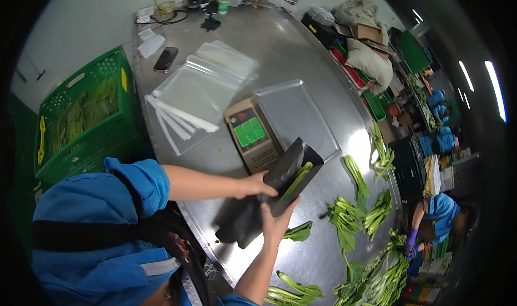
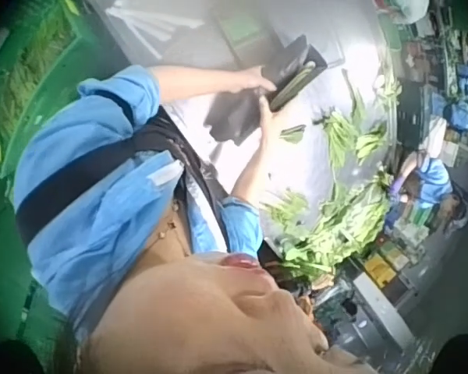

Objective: Sort, weigh, and bag green leafy vegetables into plastic bags at a production facility station.

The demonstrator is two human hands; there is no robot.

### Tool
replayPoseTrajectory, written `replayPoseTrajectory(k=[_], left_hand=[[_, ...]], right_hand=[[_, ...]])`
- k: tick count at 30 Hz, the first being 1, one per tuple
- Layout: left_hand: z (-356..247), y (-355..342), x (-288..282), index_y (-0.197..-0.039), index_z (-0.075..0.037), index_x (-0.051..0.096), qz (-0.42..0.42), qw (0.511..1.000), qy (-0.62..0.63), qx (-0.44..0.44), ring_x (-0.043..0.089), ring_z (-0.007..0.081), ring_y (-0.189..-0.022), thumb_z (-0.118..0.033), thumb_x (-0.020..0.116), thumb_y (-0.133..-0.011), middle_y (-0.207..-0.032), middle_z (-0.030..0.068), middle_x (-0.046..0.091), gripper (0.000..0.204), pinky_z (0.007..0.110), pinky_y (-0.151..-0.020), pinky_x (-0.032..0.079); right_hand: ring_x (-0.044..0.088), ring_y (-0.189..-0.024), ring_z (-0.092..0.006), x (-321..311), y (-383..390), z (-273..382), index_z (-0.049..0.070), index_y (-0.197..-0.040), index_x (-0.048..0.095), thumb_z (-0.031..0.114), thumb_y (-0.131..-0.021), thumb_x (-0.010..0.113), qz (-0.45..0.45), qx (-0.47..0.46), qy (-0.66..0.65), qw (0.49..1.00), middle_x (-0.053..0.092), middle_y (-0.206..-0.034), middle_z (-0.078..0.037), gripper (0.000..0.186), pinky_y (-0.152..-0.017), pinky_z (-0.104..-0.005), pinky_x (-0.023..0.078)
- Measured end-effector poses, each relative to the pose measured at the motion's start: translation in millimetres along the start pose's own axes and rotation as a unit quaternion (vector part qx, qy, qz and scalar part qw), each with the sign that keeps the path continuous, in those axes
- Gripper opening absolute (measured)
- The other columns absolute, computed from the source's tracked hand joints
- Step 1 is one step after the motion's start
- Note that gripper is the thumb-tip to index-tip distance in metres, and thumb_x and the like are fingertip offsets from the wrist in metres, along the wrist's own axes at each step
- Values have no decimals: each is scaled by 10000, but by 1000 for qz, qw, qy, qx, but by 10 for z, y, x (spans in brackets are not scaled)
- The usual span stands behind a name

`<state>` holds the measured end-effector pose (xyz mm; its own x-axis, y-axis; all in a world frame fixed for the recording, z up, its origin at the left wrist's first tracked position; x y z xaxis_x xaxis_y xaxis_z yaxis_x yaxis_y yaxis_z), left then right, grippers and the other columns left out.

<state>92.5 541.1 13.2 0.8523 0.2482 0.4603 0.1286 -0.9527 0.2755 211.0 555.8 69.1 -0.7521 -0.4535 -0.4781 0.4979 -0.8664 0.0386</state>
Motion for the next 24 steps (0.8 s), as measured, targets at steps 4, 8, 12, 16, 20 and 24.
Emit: replayPoseTrajectory(k=[4,8,12,16,20,24], left_hand=[[74,852,236,-1288,34,181,34,997,2,-72,362,180,-1135,-429,622,-757,-1273,141,312,831,306,-893,378],[340,1192,-249,-848,-38,630,337,837,-426,61,573,188,-601,-368,568,-795,-678,99,609,340,322,-579,461],[-607,989,-2502,-762,-120,666,-60,757,-650,12,602,249,-749,-237,625,-644,-763,99,631,172,381,-655,463],[-919,966,-3606,-713,-117,653,-37,657,-753,28,593,250,-722,-218,693,-556,-713,63,625,191,380,-648,456],[-899,855,-3726,-722,-110,657,-2,686,-725,66,597,244,-710,-228,707,-582,-706,57,625,189,365,-640,453],[-1198,733,-3431,-774,-102,662,27,755,-649,91,594,248,-685,-254,671,-654,-758,76,636,194,363,-623,439]], right_hand=[[344,-1182,-308,123,416,540,-63,-1323,74,179,-524,794,20,-28,158,987,321,-1275,-239,1103,-989,-333,269],[317,-1193,-340,400,1058,4,-67,-1316,90,199,-508,793,95,58,50,993,293,-1272,-270,1104,-994,-360,264],[293,-1196,-370,871,1755,-431,-43,-1323,105,206,-516,781,124,133,166,969,283,-1261,-272,1082,-999,-391,251],[302,-1182,-401,1128,1734,-68,3,-1322,147,222,-481,799,17,110,191,975,260,-1275,-276,1086,-990,-411,268],[276,-1209,-387,1345,1611,72,19,-1323,174,209,-494,794,-26,100,161,982,249,-1299,-254,1053,-999,-412,253],[263,-1214,-378,1420,1719,204,16,-1316,208,193,-494,784,-119,65,169,976,252,-1308,-234,1020,-1013,-422,220]])
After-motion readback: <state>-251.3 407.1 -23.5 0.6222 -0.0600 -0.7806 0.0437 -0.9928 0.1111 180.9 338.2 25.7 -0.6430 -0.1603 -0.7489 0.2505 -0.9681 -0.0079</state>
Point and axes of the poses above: each hand's wrist, its own y-axis away from the middle knuckle, its own x-axis out of the palm, z = x × y, the point moved 9 cm from there along -y, towards the middle knuckle
